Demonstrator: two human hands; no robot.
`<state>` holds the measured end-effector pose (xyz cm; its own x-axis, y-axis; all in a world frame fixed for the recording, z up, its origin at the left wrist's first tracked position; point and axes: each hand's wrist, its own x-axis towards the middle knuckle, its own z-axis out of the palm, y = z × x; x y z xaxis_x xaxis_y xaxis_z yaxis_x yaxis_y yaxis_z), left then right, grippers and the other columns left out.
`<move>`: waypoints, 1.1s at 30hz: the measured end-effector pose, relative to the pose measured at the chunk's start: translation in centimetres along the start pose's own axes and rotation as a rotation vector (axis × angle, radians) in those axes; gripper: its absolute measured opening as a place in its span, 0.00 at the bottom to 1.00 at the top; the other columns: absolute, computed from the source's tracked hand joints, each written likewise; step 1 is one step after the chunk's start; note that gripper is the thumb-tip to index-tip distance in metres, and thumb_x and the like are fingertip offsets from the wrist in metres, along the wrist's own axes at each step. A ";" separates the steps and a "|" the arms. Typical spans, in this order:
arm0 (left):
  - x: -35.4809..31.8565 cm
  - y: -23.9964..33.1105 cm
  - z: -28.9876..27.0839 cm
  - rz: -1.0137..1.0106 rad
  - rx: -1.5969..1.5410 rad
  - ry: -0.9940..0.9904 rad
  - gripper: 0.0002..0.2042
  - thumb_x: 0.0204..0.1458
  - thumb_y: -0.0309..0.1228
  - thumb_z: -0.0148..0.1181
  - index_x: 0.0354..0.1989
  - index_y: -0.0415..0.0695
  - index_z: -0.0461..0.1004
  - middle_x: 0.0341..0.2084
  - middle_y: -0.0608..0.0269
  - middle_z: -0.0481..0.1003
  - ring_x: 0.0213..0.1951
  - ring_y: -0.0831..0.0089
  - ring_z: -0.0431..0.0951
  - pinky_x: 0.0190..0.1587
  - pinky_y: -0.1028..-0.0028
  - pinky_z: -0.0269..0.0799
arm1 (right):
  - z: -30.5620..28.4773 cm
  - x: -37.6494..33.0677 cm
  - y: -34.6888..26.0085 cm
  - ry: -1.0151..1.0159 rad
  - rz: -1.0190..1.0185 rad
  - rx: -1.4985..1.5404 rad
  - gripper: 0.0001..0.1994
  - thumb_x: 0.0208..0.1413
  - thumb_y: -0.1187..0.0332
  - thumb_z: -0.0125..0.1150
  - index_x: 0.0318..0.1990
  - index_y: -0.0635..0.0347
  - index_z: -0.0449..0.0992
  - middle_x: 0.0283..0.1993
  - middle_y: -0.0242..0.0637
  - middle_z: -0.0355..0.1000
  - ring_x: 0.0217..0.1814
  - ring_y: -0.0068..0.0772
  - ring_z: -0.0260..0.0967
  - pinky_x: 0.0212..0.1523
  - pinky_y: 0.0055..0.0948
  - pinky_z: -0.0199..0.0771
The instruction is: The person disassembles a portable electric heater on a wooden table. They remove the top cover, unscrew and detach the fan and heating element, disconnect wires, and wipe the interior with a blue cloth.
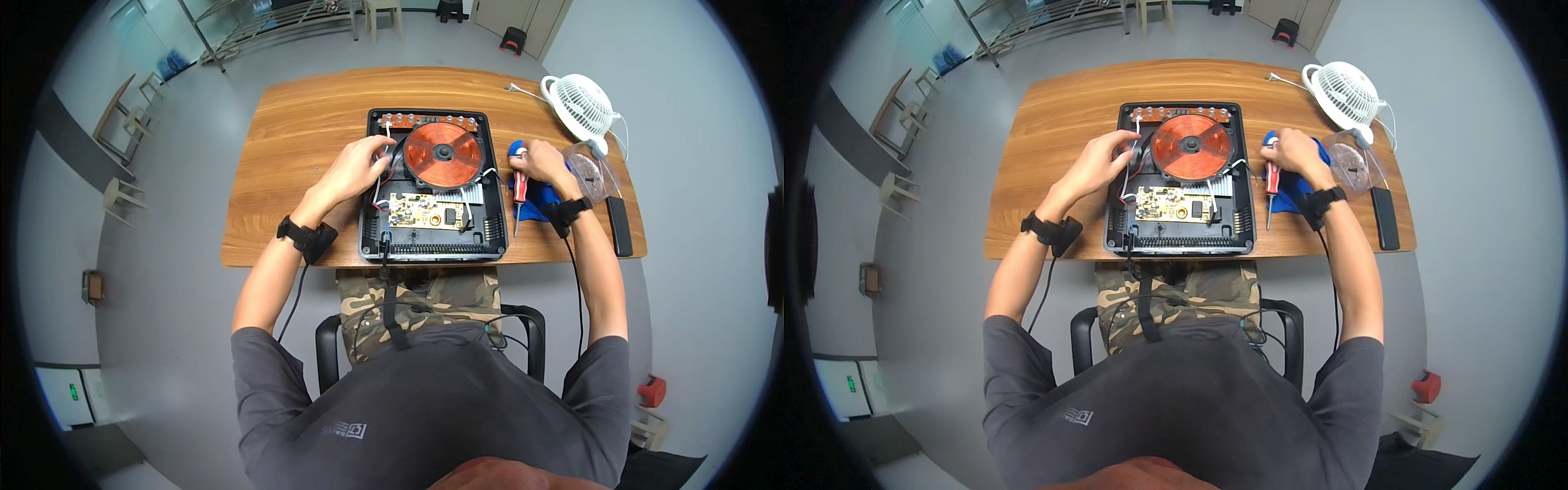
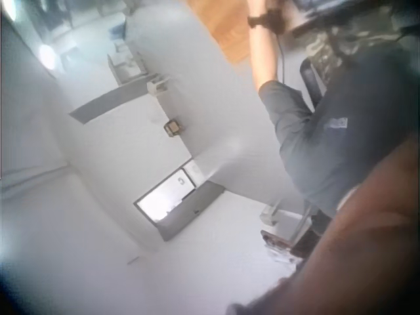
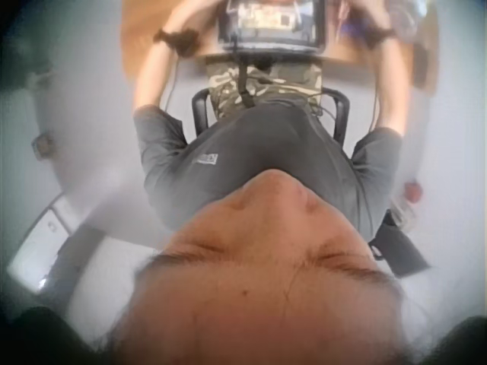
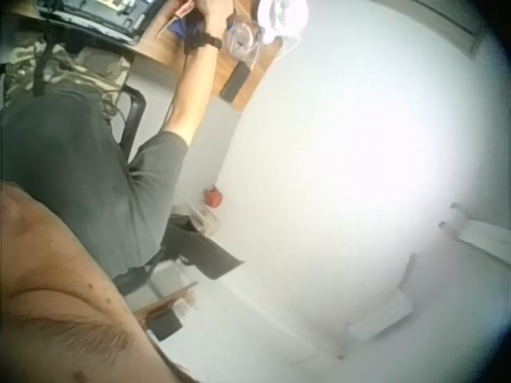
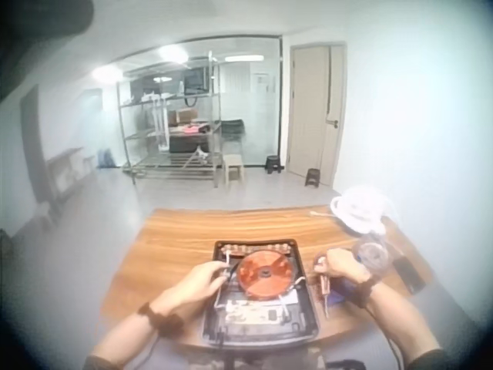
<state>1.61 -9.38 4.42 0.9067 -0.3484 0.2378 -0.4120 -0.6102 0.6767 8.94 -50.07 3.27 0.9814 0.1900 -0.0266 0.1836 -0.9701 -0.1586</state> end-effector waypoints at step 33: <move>-1.3 1.4 -0.9 -0.003 -0.126 -0.176 0.12 0.57 0.29 0.65 0.48 0.38 0.79 0.32 0.64 0.80 0.33 0.79 0.76 0.39 0.73 0.74 | -3.4 -1.3 -22.4 0.525 -0.743 0.389 0.19 0.53 0.51 0.70 0.42 0.55 0.76 0.29 0.42 0.78 0.32 0.46 0.79 0.31 0.39 0.77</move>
<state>-0.02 -9.11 5.71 0.8735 -0.4723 0.1183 -0.3851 -0.5216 0.7613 3.73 -29.11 10.20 0.5415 0.5484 0.6372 0.8240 -0.4965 -0.2729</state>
